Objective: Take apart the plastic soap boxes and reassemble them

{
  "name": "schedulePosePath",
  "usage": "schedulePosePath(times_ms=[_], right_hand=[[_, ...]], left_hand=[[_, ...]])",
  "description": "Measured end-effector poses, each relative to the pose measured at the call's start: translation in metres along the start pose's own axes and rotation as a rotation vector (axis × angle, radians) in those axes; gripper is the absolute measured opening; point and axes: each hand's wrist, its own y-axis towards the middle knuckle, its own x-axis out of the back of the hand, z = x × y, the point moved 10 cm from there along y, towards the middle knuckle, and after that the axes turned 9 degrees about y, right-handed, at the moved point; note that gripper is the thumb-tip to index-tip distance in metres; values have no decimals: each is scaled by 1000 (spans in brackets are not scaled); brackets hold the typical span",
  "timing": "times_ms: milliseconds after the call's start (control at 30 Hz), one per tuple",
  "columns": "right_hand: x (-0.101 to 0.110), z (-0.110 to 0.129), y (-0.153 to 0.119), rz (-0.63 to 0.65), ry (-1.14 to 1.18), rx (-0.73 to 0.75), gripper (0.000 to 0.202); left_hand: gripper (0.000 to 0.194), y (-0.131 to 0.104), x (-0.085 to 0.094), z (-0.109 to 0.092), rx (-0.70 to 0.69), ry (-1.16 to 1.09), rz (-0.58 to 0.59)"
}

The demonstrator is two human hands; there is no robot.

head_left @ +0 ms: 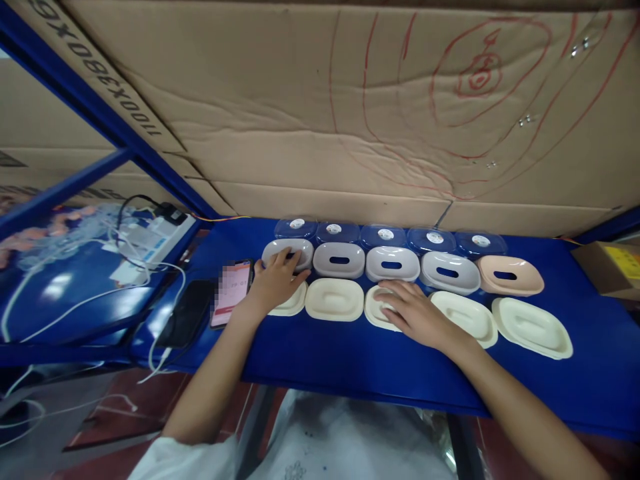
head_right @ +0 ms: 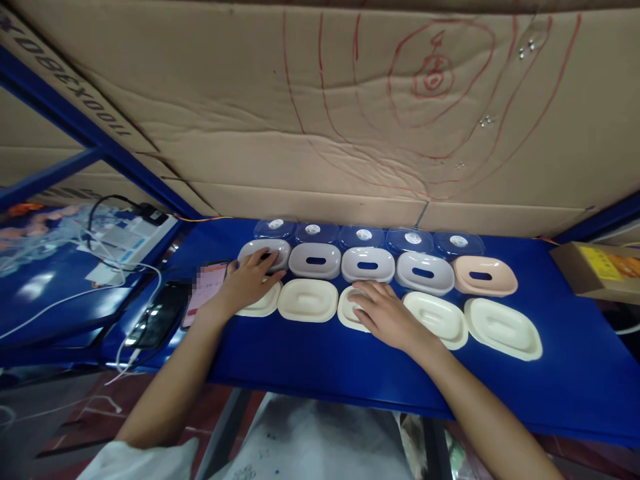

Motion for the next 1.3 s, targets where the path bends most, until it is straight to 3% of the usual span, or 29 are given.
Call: schedulePosePath(times_ms=[167,333,467,567,667,800,900,1000,1167,1300], right_hand=[[1,0,1,-4,12,5,32],[3,2,1,-4,21,-8,33],[4,2,1,-7,34,-16,33],[2,1,0,-7,48,-7,33],[1,-2,1,-11,45,-16,32],[1,-2,2,-8,37,-21,32],[2,0,2,-9,49,-26,32],[4,1,2,-14,67,-35,34],[5,2,1,-8,71,-69,36],[3,2,1,12,67,-71,36]], left_hand=[[64,-15,0,-5,-49,-20,-22],[62,-64,2,-15,-175,-141,-216],[58,-91,7,-3,-185,-205,-302],[60,-79,23,14,-179,-216,-338],[67,-41,34,27,-204,-211,-290],[83,12,16,36,-197,-158,-14],[87,29,7,34,-223,-187,73],[87,31,10,33,-263,-297,26],[78,16,40,38,-302,-365,-144],[72,-7,56,41,-295,-342,-132]])
